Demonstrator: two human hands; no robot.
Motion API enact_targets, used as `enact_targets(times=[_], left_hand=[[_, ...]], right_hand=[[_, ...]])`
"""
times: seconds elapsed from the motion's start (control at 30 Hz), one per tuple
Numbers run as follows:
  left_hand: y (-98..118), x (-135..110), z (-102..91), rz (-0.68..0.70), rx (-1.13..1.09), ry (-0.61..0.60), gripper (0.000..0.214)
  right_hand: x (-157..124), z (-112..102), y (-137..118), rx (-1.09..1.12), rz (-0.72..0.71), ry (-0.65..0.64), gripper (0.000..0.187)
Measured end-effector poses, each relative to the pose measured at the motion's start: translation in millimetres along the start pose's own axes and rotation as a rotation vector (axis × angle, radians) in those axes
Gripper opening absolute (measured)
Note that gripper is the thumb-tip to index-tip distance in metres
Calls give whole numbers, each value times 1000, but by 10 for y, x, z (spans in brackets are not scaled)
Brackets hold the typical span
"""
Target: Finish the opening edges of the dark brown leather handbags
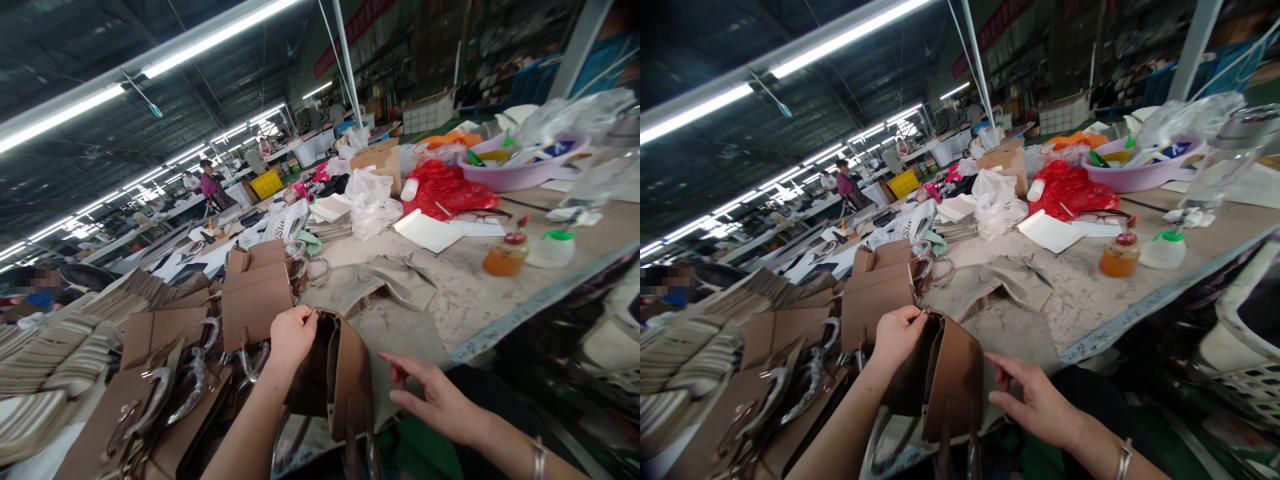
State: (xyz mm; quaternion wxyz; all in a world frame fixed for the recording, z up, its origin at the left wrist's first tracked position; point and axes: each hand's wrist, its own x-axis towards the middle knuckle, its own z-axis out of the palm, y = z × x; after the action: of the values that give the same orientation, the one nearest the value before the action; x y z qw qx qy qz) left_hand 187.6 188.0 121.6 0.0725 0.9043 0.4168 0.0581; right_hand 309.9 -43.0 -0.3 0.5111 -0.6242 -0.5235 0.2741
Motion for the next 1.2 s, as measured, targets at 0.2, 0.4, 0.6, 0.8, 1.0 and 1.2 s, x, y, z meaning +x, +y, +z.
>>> enact_targets(times=[0.2, 0.4, 0.6, 0.8, 1.0, 1.2], left_hand=[[19, -7, 23, 5, 74, 20, 31], [-11, -148, -119, 39, 119, -1, 30], [-342, -401, -484, -18, 105, -122, 17], [-561, -816, -637, -18, 10, -294, 76], [-466, -909, -549, 242, -6, -33, 65], [-292, -734, -312, 496, -54, 135, 26]], right_hand=[[-279, 607, -289, -307, -161, 7, 105], [-196, 833, -440, -450, -114, 32, 106], [131, -31, -756, -367, -145, 52, 60], [688, -474, -689, -308, -279, -183, 56], [796, -266, -480, -357, -258, -149, 54], [692, -103, -578, -444, -371, -72, 57]])
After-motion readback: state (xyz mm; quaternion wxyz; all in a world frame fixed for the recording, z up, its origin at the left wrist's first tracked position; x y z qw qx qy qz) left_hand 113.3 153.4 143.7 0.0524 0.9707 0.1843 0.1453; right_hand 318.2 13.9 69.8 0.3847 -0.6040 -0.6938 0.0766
